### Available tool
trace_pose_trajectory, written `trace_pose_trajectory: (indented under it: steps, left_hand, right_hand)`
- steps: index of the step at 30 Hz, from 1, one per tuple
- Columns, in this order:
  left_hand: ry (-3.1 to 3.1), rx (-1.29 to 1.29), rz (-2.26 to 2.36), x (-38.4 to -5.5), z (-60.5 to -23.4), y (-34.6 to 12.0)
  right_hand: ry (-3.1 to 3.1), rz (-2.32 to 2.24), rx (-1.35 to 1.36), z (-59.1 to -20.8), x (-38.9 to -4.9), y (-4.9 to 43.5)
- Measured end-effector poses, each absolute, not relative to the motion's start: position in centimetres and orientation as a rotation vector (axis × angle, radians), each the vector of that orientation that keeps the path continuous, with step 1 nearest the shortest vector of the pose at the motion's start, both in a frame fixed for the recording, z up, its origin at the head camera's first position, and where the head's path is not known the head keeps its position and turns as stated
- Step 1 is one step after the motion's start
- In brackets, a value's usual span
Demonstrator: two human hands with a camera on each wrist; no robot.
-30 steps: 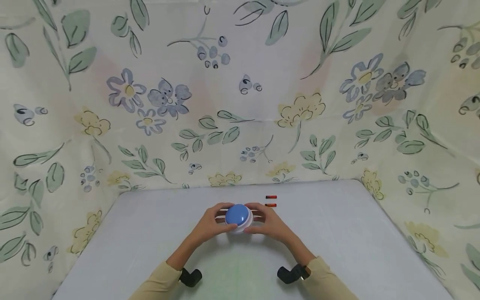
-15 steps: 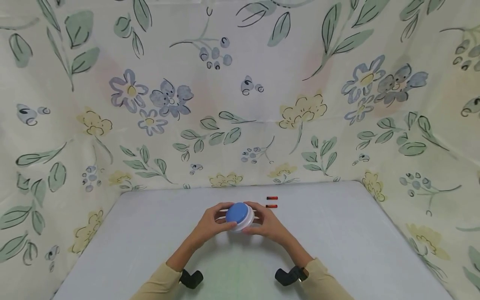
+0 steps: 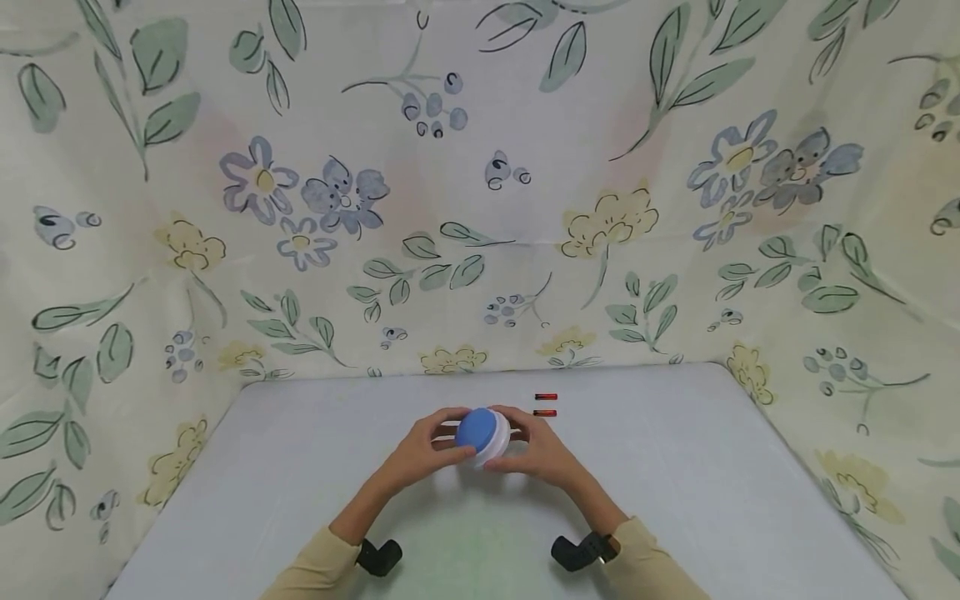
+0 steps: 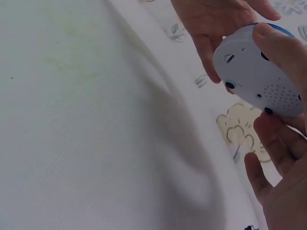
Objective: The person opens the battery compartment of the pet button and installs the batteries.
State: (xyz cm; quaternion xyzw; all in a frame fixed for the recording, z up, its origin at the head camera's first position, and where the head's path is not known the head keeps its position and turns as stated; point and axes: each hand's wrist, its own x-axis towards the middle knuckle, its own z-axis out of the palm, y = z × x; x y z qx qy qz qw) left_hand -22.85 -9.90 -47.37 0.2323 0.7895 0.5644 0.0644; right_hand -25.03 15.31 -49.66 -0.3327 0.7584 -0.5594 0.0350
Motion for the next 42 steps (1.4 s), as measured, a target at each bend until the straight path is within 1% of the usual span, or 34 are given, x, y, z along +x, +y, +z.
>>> trace_pose_trajectory:
  steps: [10, 18, 29, 42]
  left_hand:
    - [2.539, 0.757, 1.556, -22.8, -46.6, -9.2]
    - [2.515, 0.718, 1.636, -22.7, -46.6, -9.4]
    - [2.368, 0.590, 1.853, -22.9, -46.8, -9.2]
    - [2.229, 0.616, 1.925, -22.9, -47.0, -9.2]
  right_hand:
    - [2.404, -1.668, -1.008, -49.0, -24.9, 15.1]
    - [2.324, -1.772, -1.047, -49.4, -24.7, 14.8]
    - [2.232, -1.811, -0.956, -49.9, -24.4, 14.2]
    - [2.155, -1.951, -1.014, -50.2, -24.5, 13.8]
